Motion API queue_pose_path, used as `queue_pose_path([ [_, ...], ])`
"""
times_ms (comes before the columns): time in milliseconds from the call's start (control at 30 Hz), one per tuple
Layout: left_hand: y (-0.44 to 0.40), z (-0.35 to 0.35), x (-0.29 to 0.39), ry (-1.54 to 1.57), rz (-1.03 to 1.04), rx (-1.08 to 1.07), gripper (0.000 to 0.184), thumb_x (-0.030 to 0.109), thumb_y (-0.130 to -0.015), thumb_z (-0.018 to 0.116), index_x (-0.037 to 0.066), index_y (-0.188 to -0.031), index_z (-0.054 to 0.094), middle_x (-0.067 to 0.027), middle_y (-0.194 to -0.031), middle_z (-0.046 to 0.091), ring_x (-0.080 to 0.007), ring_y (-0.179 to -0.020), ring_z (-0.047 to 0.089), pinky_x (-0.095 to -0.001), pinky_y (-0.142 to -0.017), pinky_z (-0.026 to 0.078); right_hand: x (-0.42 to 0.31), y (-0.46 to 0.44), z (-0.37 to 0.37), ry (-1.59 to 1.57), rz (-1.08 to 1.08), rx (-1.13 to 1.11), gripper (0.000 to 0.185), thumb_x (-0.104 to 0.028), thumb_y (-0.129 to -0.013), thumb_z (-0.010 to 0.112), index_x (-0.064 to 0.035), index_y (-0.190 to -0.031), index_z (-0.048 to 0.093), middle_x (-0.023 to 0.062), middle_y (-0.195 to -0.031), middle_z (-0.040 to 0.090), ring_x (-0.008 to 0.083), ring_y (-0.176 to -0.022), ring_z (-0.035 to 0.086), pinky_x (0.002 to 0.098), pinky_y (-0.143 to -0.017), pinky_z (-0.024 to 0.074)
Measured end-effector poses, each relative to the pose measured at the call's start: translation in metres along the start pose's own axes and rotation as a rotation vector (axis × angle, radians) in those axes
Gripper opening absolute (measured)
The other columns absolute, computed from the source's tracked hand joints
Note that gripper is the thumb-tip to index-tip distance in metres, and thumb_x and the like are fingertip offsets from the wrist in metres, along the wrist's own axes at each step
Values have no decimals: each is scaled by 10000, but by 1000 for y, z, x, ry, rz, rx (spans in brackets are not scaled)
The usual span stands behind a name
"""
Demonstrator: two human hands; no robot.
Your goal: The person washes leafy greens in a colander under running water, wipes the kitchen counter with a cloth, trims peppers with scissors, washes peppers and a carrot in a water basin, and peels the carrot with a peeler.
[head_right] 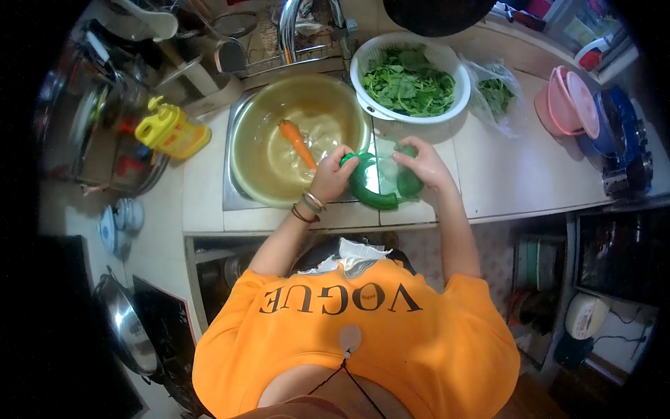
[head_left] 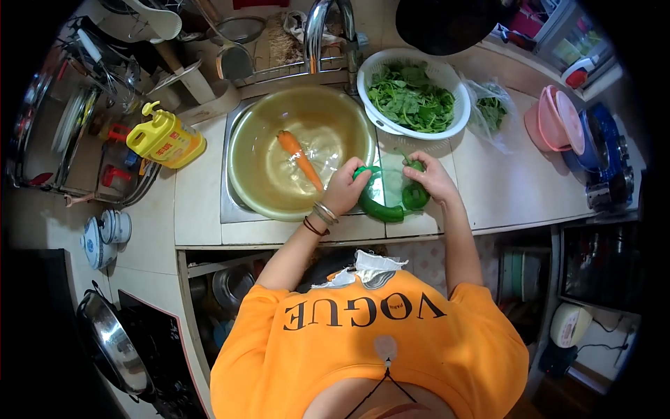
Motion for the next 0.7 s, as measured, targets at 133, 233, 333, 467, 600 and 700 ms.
queue_pose_path([
  [133, -1, -6, -18, -30, -12, 106, 142, 150, -801, 519, 10, -810, 500, -66, -648, 501, -134, -593, 471, -262, -565, 396, 0, 8, -3, -126, -96, -79, 391, -54, -724, 629, -29, -1082, 473, 27, -924, 531, 86, -819, 518, 207, -715, 425],
  [233, -3, -8, -34, 90, -34, 141, 146, 148, -797, 523, 5, -817, 505, -77, -658, 500, -140, -607, 473, -264, -587, 403, 6, 13, -4, -238, -87, -145, 506, -26, -700, 637, -35, -1163, 433, 41, -1021, 517, 97, -887, 513, 216, -776, 413],
  [333, -3, -11, -30, -32, -29, 145, 147, 132, -784, 522, 11, -868, 528, -95, -719, 534, -183, -678, 511, -266, -628, 410, 17, 18, -2, -162, -113, -132, 581, -6, -687, 640, -31, -1211, 392, 60, -1107, 492, 123, -953, 502, 234, -825, 398],
  [467, 0, -8, 5, -586, 267, 288, 202, 85, -717, 531, 53, -913, 566, -75, -881, 572, -245, -826, 544, -376, -780, 387, 39, 18, 3, 8, -131, -55, 554, 9, -697, 604, -13, -1209, 393, 82, -1129, 489, 166, -988, 493, 272, -865, 378],
  [600, 0, 4, 6, -922, 550, -70, 307, 108, -667, 582, 112, -973, 571, -72, -1052, 526, -218, -976, 503, -507, -867, 282, 32, 18, -3, 320, -206, 126, 412, 7, -714, 533, 20, -1121, 473, 103, -1048, 536, 171, -983, 494, 272, -855, 378],
  [700, 4, 7, -19, -800, 485, -287, 322, 133, -688, 598, 129, -1008, 562, -62, -1125, 506, -206, -1029, 482, -499, -886, 268, 9, 28, -7, 409, -253, 327, 345, -16, -723, 493, 26, -1065, 507, 164, -1014, 559, 244, -945, 533, 306, -825, 398],
])
Point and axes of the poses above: each hand's wrist, its own y-axis away from the middle knuckle, its own z-axis out of the palm, x = y × z, the point moved 2 cm from there along -y, towards the middle knuckle
